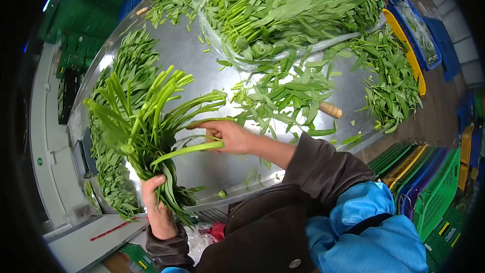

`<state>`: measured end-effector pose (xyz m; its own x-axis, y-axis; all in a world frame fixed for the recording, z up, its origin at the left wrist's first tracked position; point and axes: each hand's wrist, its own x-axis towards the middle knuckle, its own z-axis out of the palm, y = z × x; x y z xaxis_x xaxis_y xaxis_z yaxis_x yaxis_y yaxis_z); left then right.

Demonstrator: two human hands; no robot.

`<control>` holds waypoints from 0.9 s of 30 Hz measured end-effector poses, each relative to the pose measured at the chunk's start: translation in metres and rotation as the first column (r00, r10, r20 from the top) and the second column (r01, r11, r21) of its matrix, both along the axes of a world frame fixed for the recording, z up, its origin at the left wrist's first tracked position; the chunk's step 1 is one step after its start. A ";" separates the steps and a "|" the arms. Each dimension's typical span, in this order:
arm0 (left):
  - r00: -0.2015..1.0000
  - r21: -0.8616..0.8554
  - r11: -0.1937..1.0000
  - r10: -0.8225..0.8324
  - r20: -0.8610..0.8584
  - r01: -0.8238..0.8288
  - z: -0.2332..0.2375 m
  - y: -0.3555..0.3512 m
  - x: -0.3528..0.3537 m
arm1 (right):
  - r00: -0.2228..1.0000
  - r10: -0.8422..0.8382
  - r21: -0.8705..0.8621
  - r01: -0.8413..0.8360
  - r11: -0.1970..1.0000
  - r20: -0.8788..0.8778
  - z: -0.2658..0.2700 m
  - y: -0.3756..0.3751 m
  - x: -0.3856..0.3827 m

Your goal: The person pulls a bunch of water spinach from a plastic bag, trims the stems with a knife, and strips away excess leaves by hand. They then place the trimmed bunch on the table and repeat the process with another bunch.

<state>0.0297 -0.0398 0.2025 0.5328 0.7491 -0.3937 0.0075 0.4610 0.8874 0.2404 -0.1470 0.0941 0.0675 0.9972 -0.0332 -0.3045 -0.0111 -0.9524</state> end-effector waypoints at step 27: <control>0.939 0.464 0.823 -0.228 -0.259 0.328 -0.042 0.018 -0.013 | 0.216 -0.383 0.340 0.209 0.917 0.898 -0.076 -0.075 0.084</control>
<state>0.0167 -0.0218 0.1610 0.7033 0.7000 -0.1243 0.2538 -0.0839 0.9636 0.3240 -0.2217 0.0179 0.2544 0.8846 0.3908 0.8402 -0.0021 -0.5422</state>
